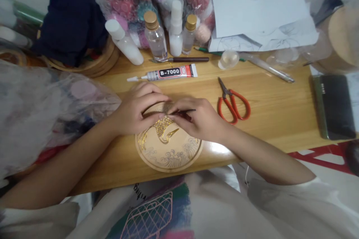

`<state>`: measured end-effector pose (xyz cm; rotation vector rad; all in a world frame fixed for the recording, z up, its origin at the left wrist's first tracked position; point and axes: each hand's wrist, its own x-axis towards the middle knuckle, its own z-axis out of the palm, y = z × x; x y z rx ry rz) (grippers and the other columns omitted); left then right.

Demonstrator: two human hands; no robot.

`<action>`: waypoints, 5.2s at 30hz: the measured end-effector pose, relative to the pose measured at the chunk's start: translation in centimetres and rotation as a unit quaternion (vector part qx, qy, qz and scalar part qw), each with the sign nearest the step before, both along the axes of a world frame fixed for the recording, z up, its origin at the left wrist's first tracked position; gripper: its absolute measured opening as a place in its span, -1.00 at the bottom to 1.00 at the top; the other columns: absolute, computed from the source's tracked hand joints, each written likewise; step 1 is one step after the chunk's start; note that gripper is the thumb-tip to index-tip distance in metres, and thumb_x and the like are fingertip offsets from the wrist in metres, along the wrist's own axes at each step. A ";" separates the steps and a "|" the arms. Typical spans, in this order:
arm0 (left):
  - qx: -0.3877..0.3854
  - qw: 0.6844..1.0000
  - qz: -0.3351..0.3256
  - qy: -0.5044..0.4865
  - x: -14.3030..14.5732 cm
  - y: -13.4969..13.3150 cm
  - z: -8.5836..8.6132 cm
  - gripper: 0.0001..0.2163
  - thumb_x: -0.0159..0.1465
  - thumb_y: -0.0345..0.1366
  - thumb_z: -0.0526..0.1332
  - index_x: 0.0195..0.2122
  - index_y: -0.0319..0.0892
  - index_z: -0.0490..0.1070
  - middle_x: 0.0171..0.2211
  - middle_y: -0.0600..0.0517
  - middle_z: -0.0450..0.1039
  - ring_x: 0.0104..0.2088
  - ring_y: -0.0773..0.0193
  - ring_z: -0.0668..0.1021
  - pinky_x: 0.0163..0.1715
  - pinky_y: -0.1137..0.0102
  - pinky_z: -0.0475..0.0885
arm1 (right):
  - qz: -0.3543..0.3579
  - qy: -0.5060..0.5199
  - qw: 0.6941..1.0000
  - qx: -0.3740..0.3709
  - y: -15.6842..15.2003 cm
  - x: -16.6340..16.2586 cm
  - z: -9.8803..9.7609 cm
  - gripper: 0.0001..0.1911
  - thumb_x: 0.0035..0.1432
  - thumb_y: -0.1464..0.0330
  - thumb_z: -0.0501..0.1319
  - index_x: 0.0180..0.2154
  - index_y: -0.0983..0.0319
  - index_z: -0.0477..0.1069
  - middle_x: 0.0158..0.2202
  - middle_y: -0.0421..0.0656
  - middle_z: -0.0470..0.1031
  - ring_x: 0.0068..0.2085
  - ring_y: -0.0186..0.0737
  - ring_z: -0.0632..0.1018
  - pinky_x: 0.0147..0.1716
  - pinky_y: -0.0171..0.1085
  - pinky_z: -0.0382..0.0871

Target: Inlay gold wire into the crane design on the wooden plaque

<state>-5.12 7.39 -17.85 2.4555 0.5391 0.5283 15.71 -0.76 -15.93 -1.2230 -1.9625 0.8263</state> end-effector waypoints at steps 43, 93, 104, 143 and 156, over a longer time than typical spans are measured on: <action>-0.021 1.000 0.002 0.017 -0.1 0.1 0.1 -0.75 0.29 -0.24 0.19 -0.03 -0.14 0.44 -0.10 -0.05 0.43 -0.08 0.09 0.43 -0.03 0.16 0.30 | 0.001 0.002 1.000 -0.025 -0.1 -0.1 0.3 -0.96 0.20 0.44 0.28 -0.30 0.25 0.52 -0.41 -0.18 0.60 -0.45 -0.37 0.53 -0.49 -0.38 0.38; 0.002 1.000 0.003 0.008 0.0 0.1 -0.1 -0.76 0.29 -0.24 0.19 -0.04 -0.16 0.44 -0.12 -0.06 0.43 -0.10 0.09 0.44 -0.07 0.16 0.30 | 0.006 -0.002 1.000 -0.018 0.0 0.1 0.3 -0.96 0.21 0.42 0.27 -0.28 0.20 0.51 -0.42 -0.21 0.58 -0.45 -0.37 0.53 -0.45 -0.37 0.40; 0.005 1.000 -0.003 0.002 -0.1 0.1 -0.2 -0.74 0.29 -0.25 0.20 -0.02 -0.19 0.44 -0.10 -0.07 0.43 -0.08 0.08 0.45 -0.06 0.16 0.31 | 0.006 -0.007 1.000 -0.010 -0.1 0.1 0.2 -0.95 0.20 0.44 0.27 -0.28 0.23 0.52 -0.40 -0.20 0.60 -0.46 -0.40 0.52 -0.46 -0.40 0.39; -0.010 1.000 -0.001 0.019 0.0 0.1 0.0 -0.75 0.28 -0.26 0.19 -0.03 -0.15 0.43 -0.10 -0.06 0.43 -0.08 0.09 0.43 -0.05 0.16 0.30 | 0.004 0.001 1.000 -0.018 0.0 0.0 0.2 -0.96 0.20 0.45 0.28 -0.28 0.24 0.52 -0.39 -0.18 0.61 -0.44 -0.37 0.54 -0.45 -0.38 0.41; 0.003 1.000 -0.003 0.010 0.0 0.1 -0.2 -0.76 0.29 -0.25 0.20 -0.03 -0.17 0.43 -0.11 -0.07 0.44 -0.08 0.09 0.45 -0.08 0.17 0.31 | 0.007 0.001 1.000 -0.022 0.0 0.1 0.3 -0.95 0.20 0.47 0.28 -0.27 0.24 0.52 -0.35 -0.16 0.63 -0.38 -0.34 0.58 -0.41 -0.36 0.45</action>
